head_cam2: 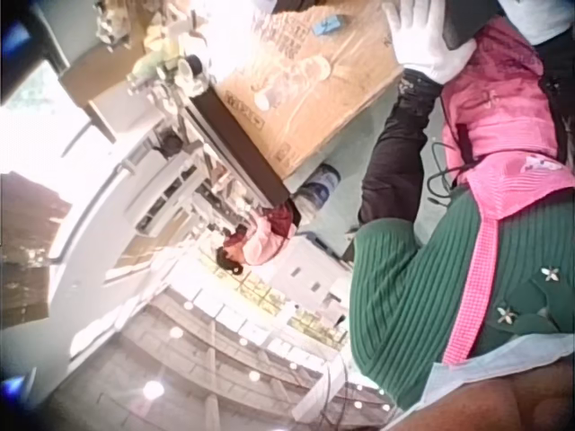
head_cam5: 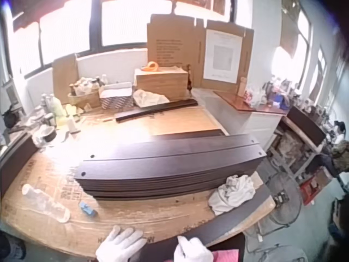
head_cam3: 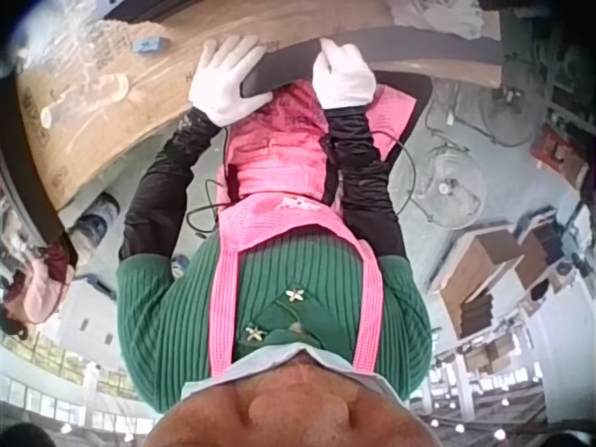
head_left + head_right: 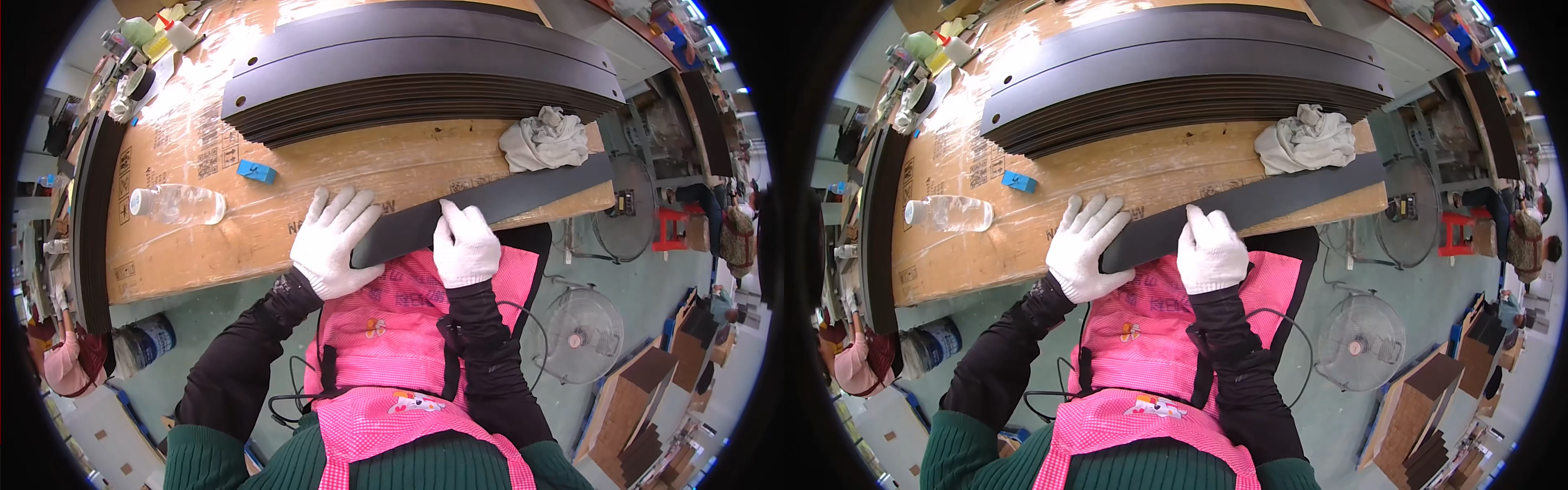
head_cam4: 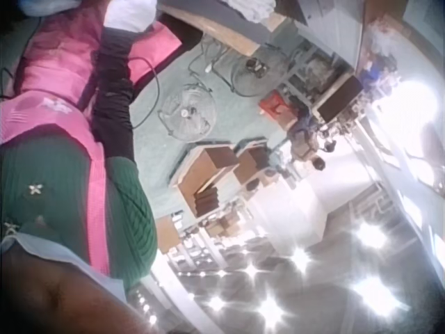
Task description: The person is cleaning dark furniture slats using a cloth and liquid from a bottle.
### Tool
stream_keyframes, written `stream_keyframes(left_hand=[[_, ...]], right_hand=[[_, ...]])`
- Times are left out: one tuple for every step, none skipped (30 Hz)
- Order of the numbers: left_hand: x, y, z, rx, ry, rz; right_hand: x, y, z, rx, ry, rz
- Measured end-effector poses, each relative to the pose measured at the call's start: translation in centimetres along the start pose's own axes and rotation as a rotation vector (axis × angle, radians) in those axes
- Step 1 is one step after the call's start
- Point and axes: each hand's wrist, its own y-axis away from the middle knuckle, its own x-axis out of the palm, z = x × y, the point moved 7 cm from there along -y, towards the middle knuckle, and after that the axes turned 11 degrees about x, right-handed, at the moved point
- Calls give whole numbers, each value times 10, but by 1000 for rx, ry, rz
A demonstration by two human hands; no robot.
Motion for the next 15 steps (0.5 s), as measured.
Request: stream_keyframes(left_hand=[[-1,1,0,-4,-5,3],[-1,1,0,-5,-4,3],[-2,0,0,-2,4,4],[-1,0,0,2,13,5],[-1,-1,1,1,14,5],[-1,-1,0,8,14,-1],[-1,-1,0,15,13,-6],[-1,-1,0,13,13,-6],[-1,-1,0,10,12,2],[-2,-1,1,7,12,11],[-1,0,1,6,12,11],[-1,0,1,7,14,4],[0,0,1,9,15,-2],[-1,0,1,10,15,-3],[-1,1,1,8,10,-3]], right_hand=[[-3,-4,-2,10,5,-2],[-5,-7,-5,20,10,-4],[-6,-10,-12,45,17,-15],[-6,-9,-11,45,18,-14],[-6,-8,-9,42,27,-6],[-5,-6,-6,38,35,1],[-3,-1,-1,-1,-10,-5],[2,2,1,-8,-4,-5],[1,0,-1,-8,-12,-3],[-1,-3,-2,-6,-19,-1],[-5,-8,-7,27,3,-5],[-8,-12,-11,59,25,-10],[-9,-13,-13,79,13,-11],[-8,-11,-11,78,13,-12],[-7,-6,-5,45,-8,-5]])
